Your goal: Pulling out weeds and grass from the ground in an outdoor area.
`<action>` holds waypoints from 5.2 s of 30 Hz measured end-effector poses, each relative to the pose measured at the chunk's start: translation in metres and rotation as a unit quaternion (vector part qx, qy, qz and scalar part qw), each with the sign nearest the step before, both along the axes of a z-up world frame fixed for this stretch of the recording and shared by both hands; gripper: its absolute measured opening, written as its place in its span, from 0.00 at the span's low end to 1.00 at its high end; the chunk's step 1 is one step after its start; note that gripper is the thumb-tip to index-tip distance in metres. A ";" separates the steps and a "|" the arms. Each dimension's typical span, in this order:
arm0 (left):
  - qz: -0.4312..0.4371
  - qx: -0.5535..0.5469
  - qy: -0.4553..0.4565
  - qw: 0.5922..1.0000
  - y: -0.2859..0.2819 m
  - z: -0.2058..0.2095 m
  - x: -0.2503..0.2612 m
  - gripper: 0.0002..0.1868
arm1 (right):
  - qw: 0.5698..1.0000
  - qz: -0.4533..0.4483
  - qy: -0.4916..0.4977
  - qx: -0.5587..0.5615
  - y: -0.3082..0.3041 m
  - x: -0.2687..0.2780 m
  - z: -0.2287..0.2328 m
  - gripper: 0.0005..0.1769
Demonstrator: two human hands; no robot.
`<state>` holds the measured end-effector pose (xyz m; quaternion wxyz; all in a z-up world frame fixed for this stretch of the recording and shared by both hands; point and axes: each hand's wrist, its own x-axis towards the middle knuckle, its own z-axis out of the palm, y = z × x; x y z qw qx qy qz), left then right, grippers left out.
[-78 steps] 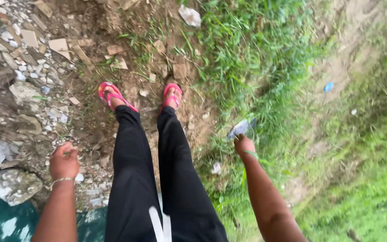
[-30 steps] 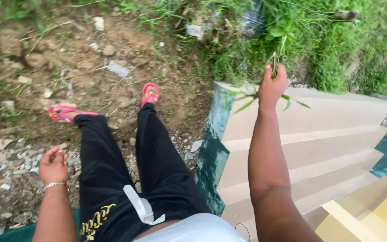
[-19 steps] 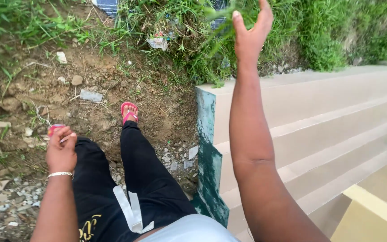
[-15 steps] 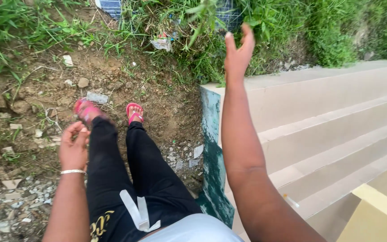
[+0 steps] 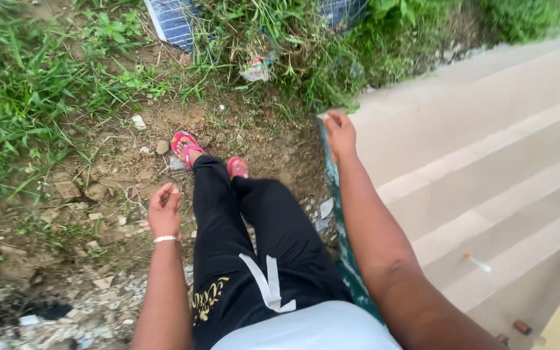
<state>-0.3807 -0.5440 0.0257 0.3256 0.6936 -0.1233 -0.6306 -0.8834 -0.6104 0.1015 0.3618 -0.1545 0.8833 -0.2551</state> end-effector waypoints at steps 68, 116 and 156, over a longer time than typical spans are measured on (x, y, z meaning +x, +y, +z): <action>-0.105 0.071 0.020 0.992 -0.329 -0.276 -0.431 0.17 | 0.877 -0.335 -0.343 -0.042 -0.329 -0.215 -0.669 0.54; -0.205 0.128 0.007 0.970 -0.213 -0.282 -0.481 0.13 | 0.780 0.508 0.071 0.358 -0.124 -0.128 -0.621 0.29; -0.347 0.094 -0.116 0.926 -0.106 -0.331 -0.565 0.17 | 0.902 0.132 -0.019 0.411 0.157 -0.435 -0.801 0.11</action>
